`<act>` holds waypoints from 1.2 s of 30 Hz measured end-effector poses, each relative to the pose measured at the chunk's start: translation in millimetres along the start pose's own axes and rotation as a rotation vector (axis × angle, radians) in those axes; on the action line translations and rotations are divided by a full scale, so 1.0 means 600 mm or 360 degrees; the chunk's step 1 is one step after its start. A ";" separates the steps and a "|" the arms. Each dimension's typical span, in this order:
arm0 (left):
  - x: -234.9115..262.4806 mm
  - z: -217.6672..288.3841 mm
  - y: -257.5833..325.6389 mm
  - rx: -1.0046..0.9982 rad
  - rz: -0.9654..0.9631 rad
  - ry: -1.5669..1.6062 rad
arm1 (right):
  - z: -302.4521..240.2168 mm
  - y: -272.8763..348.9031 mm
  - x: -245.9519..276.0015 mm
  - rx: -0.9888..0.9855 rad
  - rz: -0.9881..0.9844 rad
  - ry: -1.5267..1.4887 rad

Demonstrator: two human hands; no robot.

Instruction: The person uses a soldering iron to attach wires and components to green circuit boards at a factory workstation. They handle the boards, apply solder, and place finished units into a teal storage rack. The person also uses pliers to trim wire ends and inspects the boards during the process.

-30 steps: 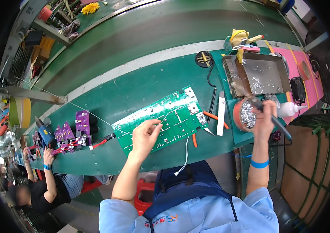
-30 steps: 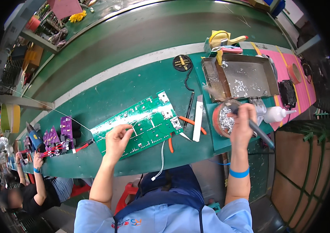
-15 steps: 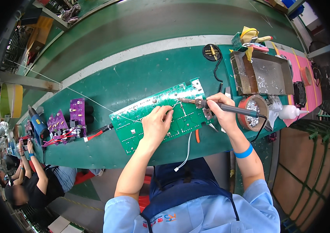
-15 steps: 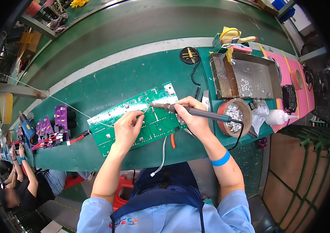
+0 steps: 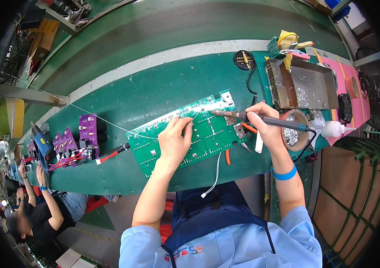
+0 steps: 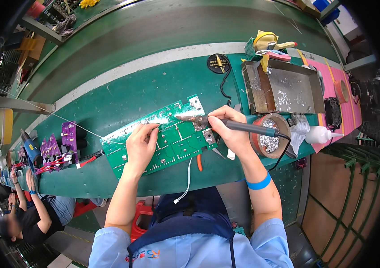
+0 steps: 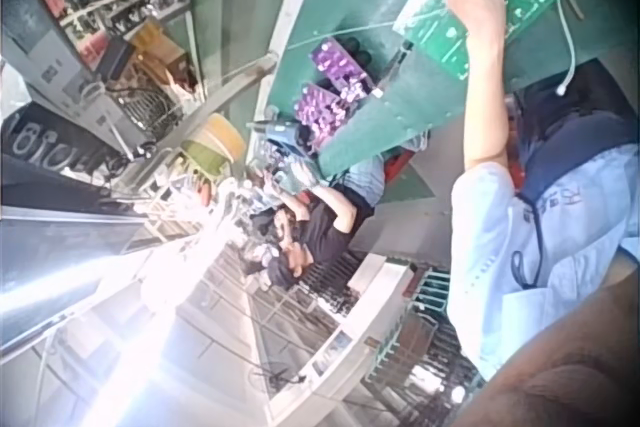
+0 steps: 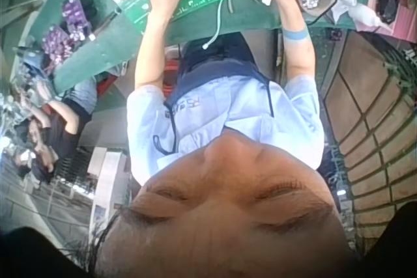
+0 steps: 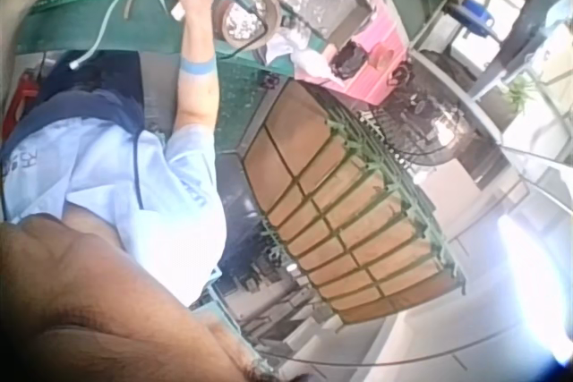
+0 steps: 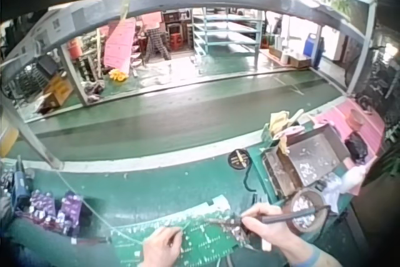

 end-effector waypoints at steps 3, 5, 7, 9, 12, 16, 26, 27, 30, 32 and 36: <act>-0.004 0.003 -0.005 -0.0110 0.0017 -0.0065 | 0.002 0.004 -0.008 0.0114 -0.0022 0.0056; -0.008 0.000 -0.004 -0.0132 0.0063 -0.0030 | 0.003 0.004 -0.011 0.0082 -0.0009 0.0043; -0.010 -0.002 -0.006 -0.0149 0.0062 -0.0052 | 0.002 0.004 -0.015 0.0041 0.0008 0.0006; -0.010 -0.002 -0.007 -0.0138 0.0051 -0.0078 | -0.002 0.006 -0.026 -0.0047 -0.0038 -0.0045; -0.005 0.000 -0.005 -0.0089 0.0017 -0.0113 | 0.001 0.009 -0.040 -0.0009 -0.0077 0.0020; 0.002 0.004 -0.004 -0.0037 0.0004 -0.0071 | 0.001 0.013 -0.044 0.0027 -0.0100 0.0109; 0.044 0.040 0.043 0.0359 -0.0833 0.0471 | 0.009 0.055 0.059 0.0209 0.0560 -0.0046; 0.044 0.050 0.053 0.0215 -0.0933 0.0463 | 0.007 0.069 0.071 0.0217 0.0666 -0.0086; 0.040 0.071 0.086 0.0028 -0.1156 0.0416 | 0.004 0.109 0.123 0.0492 0.0888 0.0252; 0.037 0.075 0.101 0.0000 -0.1229 0.0448 | -0.004 0.139 0.147 0.0775 0.1069 0.0560; 0.029 0.079 0.124 0.0118 -0.1466 0.0597 | 0.007 0.156 0.194 0.0621 0.1134 0.1041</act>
Point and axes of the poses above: each hand's wrist, its own y-axis away from the middle knuckle, its own x-axis out of the back of the hand, z = x × y, the point moved 1 cm from there along -y, towards the middle knuckle, and after that the axes turned 14 degrees about z, right-handed, at the moved point
